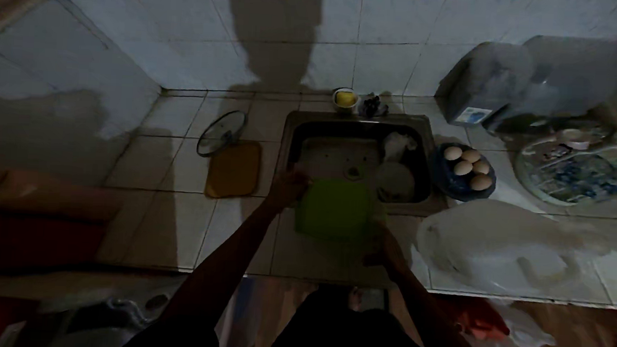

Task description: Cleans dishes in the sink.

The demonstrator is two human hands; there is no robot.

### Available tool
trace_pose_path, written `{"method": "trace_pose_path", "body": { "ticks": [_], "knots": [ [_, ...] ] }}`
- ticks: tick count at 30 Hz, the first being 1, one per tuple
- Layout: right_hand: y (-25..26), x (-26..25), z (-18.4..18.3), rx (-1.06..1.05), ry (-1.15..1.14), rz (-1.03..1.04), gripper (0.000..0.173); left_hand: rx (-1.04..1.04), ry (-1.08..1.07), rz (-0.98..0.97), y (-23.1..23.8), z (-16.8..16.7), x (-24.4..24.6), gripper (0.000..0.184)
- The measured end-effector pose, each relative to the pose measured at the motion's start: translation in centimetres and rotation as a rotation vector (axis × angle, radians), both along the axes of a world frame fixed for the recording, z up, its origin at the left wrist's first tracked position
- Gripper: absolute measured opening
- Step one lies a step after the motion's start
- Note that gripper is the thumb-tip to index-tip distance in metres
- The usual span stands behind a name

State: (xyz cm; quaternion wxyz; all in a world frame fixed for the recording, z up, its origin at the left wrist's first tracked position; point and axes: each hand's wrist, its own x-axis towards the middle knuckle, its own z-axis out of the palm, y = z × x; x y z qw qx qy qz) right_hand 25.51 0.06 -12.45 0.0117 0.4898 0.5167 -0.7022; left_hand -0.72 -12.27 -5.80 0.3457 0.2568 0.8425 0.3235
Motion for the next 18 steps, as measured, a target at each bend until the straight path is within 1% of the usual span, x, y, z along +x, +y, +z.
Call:
{"method": "trace_pose_path", "body": {
  "ticks": [2, 5, 7, 9, 11, 14, 16, 17, 18],
  "knots": [
    [-0.3, 0.1, 0.3, 0.132, -0.107, 0.078, 0.053, -0.03, -0.052, -0.051, -0.2, -1.3, 1.4, 0.035],
    [-0.1, 1.2, 0.3, 0.29, -0.198, 0.193, 0.053, -0.102, -0.05, -0.145, 0.2, -0.7, 2.9, 0.038],
    [-0.1, 1.9, 1.1, 0.376, -0.256, 0.231, 0.055, -0.135, 0.031, -0.177, 1.8, 0.0, 2.0, 0.036],
    [-0.2, 2.6, 2.6, 0.469, -0.319, 0.27, 0.054, -0.079, 0.125, -0.177, 4.1, -1.1, 0.0, 0.033],
    [-0.3, 3.1, 3.8, 0.594, -0.358, 0.304, 0.052, -0.069, 0.191, -0.264, 7.6, -3.7, -2.5, 0.032],
    [-0.2, 2.8, 5.3, 0.798, -0.283, 0.268, 0.046, -0.149, 0.175, -0.54, 13.4, -9.7, -5.0, 0.034],
    [0.7, 1.8, 6.1, 0.915, -0.224, 0.208, 0.042, -0.175, 0.182, -0.659, 16.7, -14.5, -5.0, 0.038],
    [1.4, 1.1, 6.3, 0.972, -0.203, 0.182, 0.042, -0.181, 0.208, -0.711, 18.0, -16.0, -4.7, 0.038],
    [2.3, 0.4, 6.3, 1.031, -0.18, 0.163, 0.041, -0.177, 0.22, -0.746, 18.9, -16.6, -4.3, 0.037]
  ]
}}
